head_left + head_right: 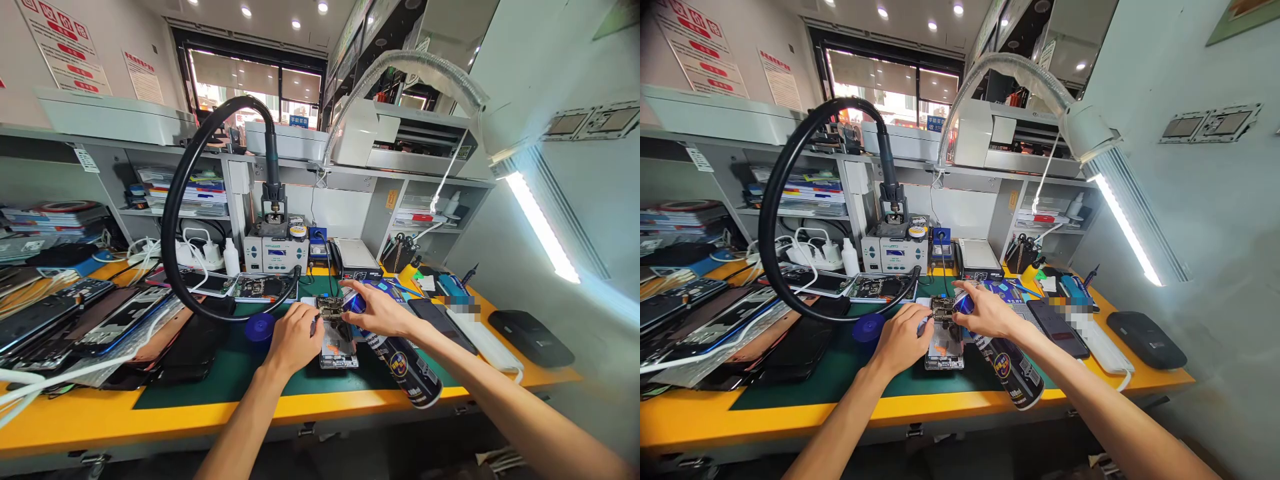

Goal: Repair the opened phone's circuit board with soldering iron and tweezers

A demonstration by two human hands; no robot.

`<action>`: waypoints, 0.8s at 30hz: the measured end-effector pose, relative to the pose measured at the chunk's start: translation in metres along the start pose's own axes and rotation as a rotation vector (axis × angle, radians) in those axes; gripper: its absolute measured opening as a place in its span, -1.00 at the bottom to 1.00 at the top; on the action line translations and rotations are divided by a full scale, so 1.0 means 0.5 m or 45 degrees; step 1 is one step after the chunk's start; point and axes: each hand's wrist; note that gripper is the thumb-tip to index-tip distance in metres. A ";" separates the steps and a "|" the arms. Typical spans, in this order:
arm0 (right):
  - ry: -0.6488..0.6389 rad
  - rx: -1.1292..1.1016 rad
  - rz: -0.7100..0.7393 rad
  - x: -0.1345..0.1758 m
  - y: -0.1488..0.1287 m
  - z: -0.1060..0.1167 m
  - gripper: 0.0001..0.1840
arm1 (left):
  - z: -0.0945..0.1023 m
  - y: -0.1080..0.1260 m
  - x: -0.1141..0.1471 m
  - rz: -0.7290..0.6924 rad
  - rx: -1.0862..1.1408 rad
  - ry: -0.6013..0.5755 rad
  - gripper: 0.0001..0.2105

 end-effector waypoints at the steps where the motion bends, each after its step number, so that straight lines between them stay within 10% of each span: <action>1: -0.005 -0.001 0.002 0.001 -0.001 0.000 -0.24 | 0.000 0.000 0.000 -0.003 -0.001 0.000 -0.80; 24: -0.137 0.003 0.095 0.047 -0.030 0.015 -0.27 | 0.005 0.002 0.000 0.000 -0.013 -0.015 -0.79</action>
Point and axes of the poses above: each hand's wrist, its own x-axis away from the middle knuckle, its own z-axis out of the back of the hand, y = z × x, and after that the axes turned 4 degrees about -y, right-handed
